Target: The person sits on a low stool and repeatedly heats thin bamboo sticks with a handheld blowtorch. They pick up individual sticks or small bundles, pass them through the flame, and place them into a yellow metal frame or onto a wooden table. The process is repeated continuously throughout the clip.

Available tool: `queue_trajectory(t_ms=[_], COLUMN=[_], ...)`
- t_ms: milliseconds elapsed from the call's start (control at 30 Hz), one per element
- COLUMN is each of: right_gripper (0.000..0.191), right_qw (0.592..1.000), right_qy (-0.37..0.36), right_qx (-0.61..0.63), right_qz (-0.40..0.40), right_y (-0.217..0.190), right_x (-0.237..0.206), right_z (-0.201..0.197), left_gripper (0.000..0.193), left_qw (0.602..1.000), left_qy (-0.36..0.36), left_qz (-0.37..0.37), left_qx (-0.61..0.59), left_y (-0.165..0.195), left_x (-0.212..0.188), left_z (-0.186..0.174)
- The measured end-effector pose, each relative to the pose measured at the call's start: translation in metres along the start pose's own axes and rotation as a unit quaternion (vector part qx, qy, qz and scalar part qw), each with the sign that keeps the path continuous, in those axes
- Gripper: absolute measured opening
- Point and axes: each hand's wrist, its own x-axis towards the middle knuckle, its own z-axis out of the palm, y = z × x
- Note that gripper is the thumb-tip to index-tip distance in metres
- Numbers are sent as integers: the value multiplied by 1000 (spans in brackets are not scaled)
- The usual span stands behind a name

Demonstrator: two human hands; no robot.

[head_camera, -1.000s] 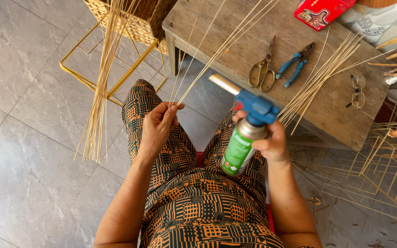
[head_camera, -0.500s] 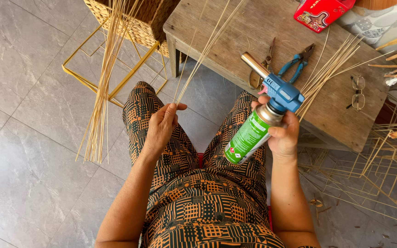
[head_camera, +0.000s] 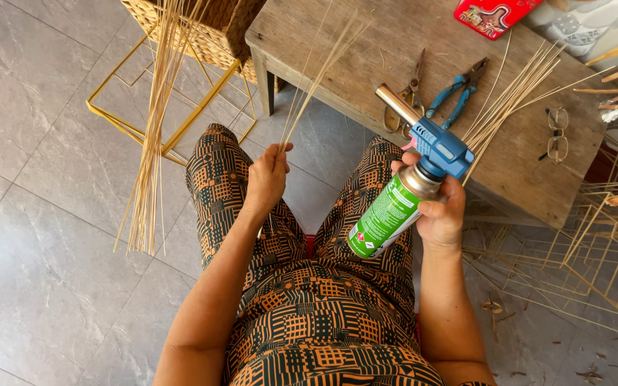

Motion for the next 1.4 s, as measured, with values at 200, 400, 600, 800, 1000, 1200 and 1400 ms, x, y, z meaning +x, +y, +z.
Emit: queue_trajectory(t_ms=[200,400,600,800,1000,1200,1400], right_gripper=[78,84,84,83,83,82,86], right_qw=[1000,1000,1000,1000,1000,1000,999], right_qy=[3,5,10,15,11,5,-16], right_qx=[6,8,6,4,7,13,28], right_qz=[-8,0,-9,-10,-9,-5,0], right_y=[5,-1,-3,-3,-3,-3,-4], right_x=[1,0,2,0,-3,-4,-6], right_z=[-1,-6,-7,-9,-11,-8,5], left_gripper=[24,27,37,35,30,27,21], left_qw=[986,1000,965,935,917,899,924], left_qy=[61,8,-78,-99,-117,-136,-89], left_qz=[70,-4,-96,-100,-58,-40,13], left_qx=[137,29,-230,-325,-378,-414,-373], left_y=[-14,-26,14,41,40,34,37], left_x=[20,26,6,-13,-12,-13,-16], left_z=[15,21,-2,-18,-15,-10,-6])
